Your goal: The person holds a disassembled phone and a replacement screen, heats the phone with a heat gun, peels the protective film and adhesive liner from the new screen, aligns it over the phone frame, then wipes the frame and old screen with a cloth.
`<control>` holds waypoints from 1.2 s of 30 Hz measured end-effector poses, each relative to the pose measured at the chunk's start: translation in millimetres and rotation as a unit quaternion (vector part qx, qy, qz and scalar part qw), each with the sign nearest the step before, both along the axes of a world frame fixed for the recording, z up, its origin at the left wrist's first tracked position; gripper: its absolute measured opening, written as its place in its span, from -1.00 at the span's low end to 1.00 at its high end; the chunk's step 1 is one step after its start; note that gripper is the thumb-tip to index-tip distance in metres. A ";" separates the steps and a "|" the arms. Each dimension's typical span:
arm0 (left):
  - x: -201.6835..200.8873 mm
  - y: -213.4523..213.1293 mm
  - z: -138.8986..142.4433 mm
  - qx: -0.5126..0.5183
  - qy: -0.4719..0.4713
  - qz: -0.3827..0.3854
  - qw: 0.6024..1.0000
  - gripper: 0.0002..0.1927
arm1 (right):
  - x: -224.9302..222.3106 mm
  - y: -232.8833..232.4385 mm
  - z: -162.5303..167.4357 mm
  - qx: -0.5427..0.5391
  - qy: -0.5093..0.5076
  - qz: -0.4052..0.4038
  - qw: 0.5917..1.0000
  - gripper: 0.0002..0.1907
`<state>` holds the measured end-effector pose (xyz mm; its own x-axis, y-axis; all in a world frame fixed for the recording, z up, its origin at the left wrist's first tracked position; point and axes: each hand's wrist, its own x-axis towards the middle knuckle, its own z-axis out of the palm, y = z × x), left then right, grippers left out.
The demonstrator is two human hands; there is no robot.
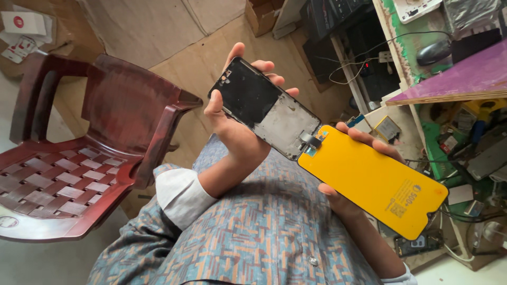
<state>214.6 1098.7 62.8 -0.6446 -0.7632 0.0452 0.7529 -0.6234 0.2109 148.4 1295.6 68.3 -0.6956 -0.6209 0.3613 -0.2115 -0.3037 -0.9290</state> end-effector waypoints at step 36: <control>-9.2 -3.0 -31.3 0.198 -0.054 -0.090 0.975 -0.25 | 18.1 -1.1 -0.4 0.025 0.009 -0.038 0.999 -0.05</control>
